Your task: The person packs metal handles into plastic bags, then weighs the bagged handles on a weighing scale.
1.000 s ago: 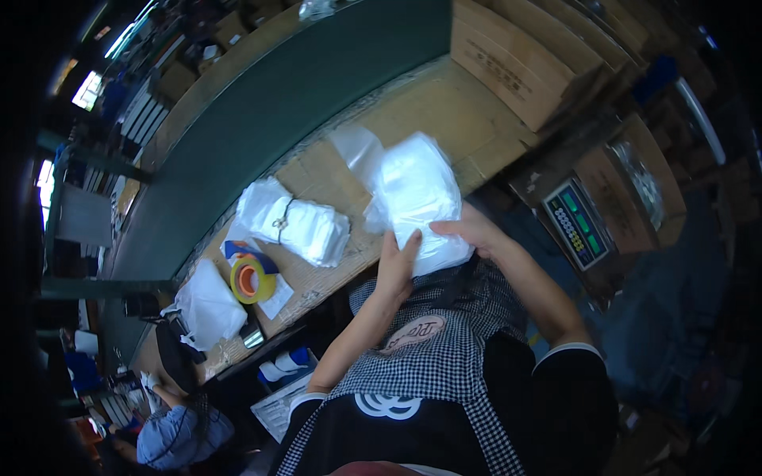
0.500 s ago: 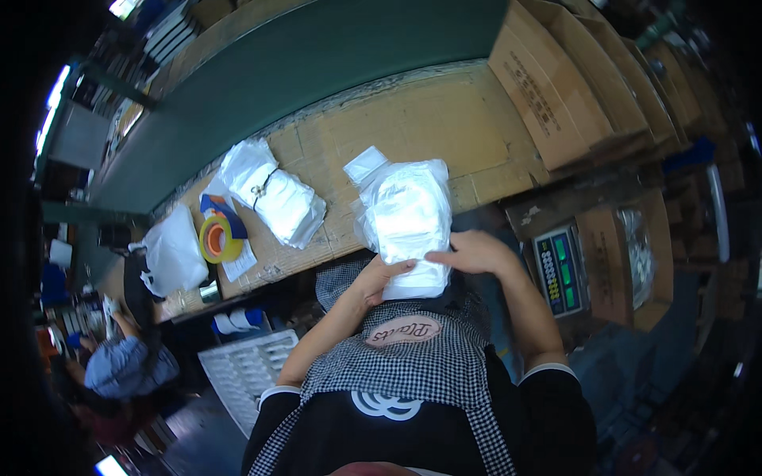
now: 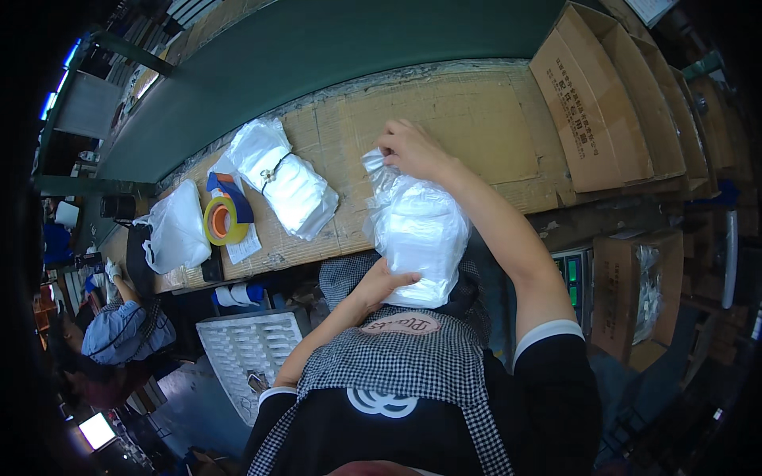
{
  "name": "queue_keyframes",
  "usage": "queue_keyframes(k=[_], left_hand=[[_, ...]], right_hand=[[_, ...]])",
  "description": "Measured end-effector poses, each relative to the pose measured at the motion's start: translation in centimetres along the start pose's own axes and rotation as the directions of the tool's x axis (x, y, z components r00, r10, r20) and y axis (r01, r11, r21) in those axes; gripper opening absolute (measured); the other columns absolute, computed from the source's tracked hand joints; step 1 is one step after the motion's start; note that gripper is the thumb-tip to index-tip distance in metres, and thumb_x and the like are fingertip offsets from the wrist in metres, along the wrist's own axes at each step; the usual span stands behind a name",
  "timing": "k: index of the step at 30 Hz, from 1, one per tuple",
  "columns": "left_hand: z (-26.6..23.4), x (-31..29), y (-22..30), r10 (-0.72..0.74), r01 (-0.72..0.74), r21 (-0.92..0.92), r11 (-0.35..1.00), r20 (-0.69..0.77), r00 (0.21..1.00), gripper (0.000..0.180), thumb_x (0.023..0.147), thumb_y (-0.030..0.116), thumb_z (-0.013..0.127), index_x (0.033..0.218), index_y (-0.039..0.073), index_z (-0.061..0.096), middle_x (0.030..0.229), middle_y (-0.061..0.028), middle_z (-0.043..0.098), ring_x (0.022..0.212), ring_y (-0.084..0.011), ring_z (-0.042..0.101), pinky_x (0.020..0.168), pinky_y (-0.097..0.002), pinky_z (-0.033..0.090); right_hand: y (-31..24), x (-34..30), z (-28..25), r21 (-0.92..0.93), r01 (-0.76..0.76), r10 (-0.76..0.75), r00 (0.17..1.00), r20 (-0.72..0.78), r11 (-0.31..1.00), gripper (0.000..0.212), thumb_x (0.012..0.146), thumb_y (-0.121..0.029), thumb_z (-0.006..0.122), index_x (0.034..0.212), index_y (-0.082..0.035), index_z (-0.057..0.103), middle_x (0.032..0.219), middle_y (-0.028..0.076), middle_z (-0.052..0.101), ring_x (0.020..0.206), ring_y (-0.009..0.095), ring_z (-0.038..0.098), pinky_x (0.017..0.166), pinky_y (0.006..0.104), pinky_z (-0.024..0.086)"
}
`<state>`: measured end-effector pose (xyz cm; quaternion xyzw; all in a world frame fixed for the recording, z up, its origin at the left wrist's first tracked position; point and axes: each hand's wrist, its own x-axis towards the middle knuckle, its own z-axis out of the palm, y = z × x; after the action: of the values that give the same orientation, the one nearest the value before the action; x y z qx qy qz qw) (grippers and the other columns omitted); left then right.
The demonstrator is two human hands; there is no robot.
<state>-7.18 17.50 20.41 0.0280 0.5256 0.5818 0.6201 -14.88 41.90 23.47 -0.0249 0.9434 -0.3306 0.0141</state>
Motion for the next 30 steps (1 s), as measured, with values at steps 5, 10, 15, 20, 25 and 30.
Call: queue_keyframes(k=[5,10,15,20,25,30], left_hand=[[-0.5,0.0,0.2,-0.004,0.003,0.024,1.0,0.041,0.999,0.061,0.081,0.01,0.074,0.132,-0.005,0.044,0.12,-0.0176,0.061,0.109,-0.0235,0.061,0.095,-0.0346,0.049],[-0.7,0.0,0.0,-0.013,0.015,-0.063,0.998,0.03,0.999,0.06,0.081,0.008,0.073,0.132,-0.005,0.043,0.118,-0.0183,0.061,0.109,-0.0252,0.061,0.094,-0.0351,0.05],[-0.4,-0.1,0.4,-0.033,0.037,-0.159,0.987,0.03,0.999,0.056,0.082,0.005,0.07,0.13,-0.006,0.044,0.116,-0.0184,0.061,0.105,-0.025,0.063,0.091,-0.035,0.053],[-0.3,0.1,0.1,0.0,0.003,-0.193,0.981,0.018,1.0,0.049,0.086,0.005,0.067,0.128,-0.005,0.045,0.114,-0.0174,0.062,0.101,-0.0239,0.064,0.087,-0.0354,0.055],[-0.2,0.2,-0.1,-0.069,0.061,-0.228,0.972,-0.029,0.997,0.044,0.096,0.021,0.057,0.129,-0.005,0.045,0.116,-0.0154,0.061,0.103,-0.0221,0.063,0.087,-0.0346,0.054],[0.2,0.2,-0.3,-0.045,0.036,-0.297,0.954,-0.022,0.999,0.045,0.095,0.021,0.061,0.13,-0.003,0.045,0.115,-0.0129,0.061,0.1,-0.0202,0.063,0.085,-0.0329,0.054]], right_hand=[[2.6,0.4,0.9,-0.102,0.095,-0.125,0.932,-0.34,0.99,0.02,0.08,-0.01,0.07,0.095,-0.003,0.057,0.11,0.01,0.058,0.109,0.026,0.053,0.093,0.0385,0.042],[1.6,-0.1,-2.3,0.648,-0.13,0.318,0.931,-0.182,0.751,0.012,0.091,-0.013,0.063,0.093,-0.003,0.056,0.084,0.001,0.062,0.077,0.009,0.057,0.069,0.0245,0.047],[-1.3,-4.5,-5.5,0.873,-0.112,0.358,0.931,-0.075,0.474,0.011,0.091,-0.012,0.063,0.094,-0.002,0.059,0.083,0.002,0.064,0.072,0.008,0.058,0.064,0.0243,0.048],[-3.7,-10.7,-5.4,0.942,-0.263,0.249,0.946,0.209,0.209,0.01,0.089,-0.012,0.065,0.092,-0.003,0.061,0.081,0.0,0.063,0.071,0.007,0.057,0.062,0.0237,0.048],[-5.7,-14.1,-0.2,0.405,-0.227,0.263,0.964,-0.034,0.886,0.012,0.08,-0.009,0.07,0.086,-0.001,0.062,0.082,0.008,0.059,0.073,0.02,0.061,0.066,0.0327,0.048],[-6.4,-14.6,1.2,0.149,-0.165,0.203,0.934,-0.294,0.975,0.018,0.077,-0.011,0.072,0.09,-0.002,0.064,0.09,0.011,0.057,0.08,0.026,0.059,0.07,0.0355,0.048]])
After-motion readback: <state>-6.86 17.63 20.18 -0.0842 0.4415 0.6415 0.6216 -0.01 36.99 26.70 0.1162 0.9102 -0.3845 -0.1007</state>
